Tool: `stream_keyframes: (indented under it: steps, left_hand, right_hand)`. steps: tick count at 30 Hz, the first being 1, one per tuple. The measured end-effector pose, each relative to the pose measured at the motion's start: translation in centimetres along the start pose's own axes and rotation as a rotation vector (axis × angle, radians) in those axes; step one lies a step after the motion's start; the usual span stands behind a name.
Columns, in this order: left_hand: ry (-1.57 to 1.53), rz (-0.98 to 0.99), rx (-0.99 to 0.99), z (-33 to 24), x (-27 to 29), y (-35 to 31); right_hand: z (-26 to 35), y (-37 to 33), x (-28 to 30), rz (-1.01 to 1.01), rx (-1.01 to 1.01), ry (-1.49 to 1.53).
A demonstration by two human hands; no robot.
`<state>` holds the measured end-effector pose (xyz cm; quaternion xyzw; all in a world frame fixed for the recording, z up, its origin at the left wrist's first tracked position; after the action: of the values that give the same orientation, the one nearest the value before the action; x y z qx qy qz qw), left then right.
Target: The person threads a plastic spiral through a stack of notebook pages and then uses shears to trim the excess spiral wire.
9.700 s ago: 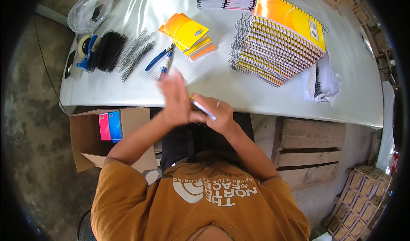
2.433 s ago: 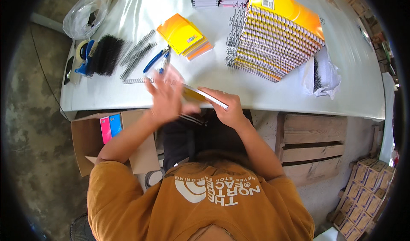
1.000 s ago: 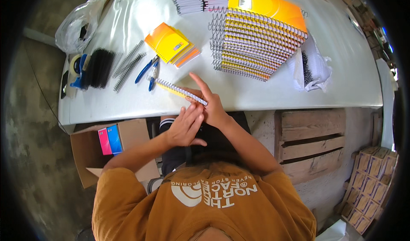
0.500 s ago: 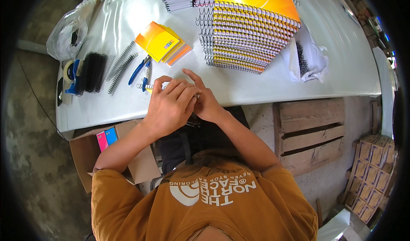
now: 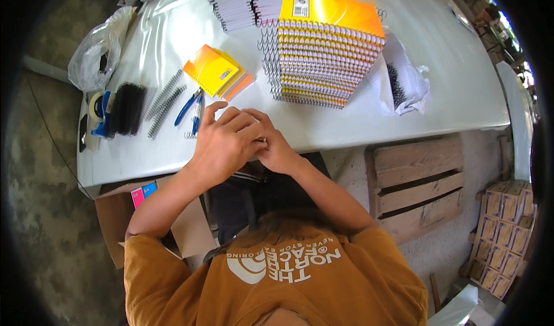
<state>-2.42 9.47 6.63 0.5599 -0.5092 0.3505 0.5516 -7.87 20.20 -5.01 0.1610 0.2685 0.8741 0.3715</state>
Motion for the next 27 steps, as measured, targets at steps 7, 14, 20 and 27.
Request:
stream_keyframes:
  steps: [7,14,20,27]
  left_hand:
    - [-0.202,-0.436,0.020,-0.5,9.1,5.6]
    - [-1.267,-0.667,0.129,-6.9,5.6,13.5]
    - [-0.184,-0.337,0.049,-6.4,2.2,16.3]
    - [-0.467,-0.690,0.393,-3.4,0.5,15.0]
  right_hand:
    - [12.1,7.2,11.1,-0.369,0.689,-0.202]
    - [12.3,12.3,14.1,-0.727,0.556,0.013]
    - [10.4,10.0,14.7,-0.870,0.235,-0.085]
    - [8.0,9.7,14.3,-0.814,0.174,-0.608]
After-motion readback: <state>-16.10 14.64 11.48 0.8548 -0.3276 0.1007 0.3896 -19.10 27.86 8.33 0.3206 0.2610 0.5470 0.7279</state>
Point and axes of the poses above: each hand's wrist, its own y-axis towards the middle knuckle, its own x-axis out of the back of the hand, z = x × y, the point moved 1 cm from there along y, towards the middle knuckle, and after that the axes turned 11 degrees about x, right-handed, at the moved point
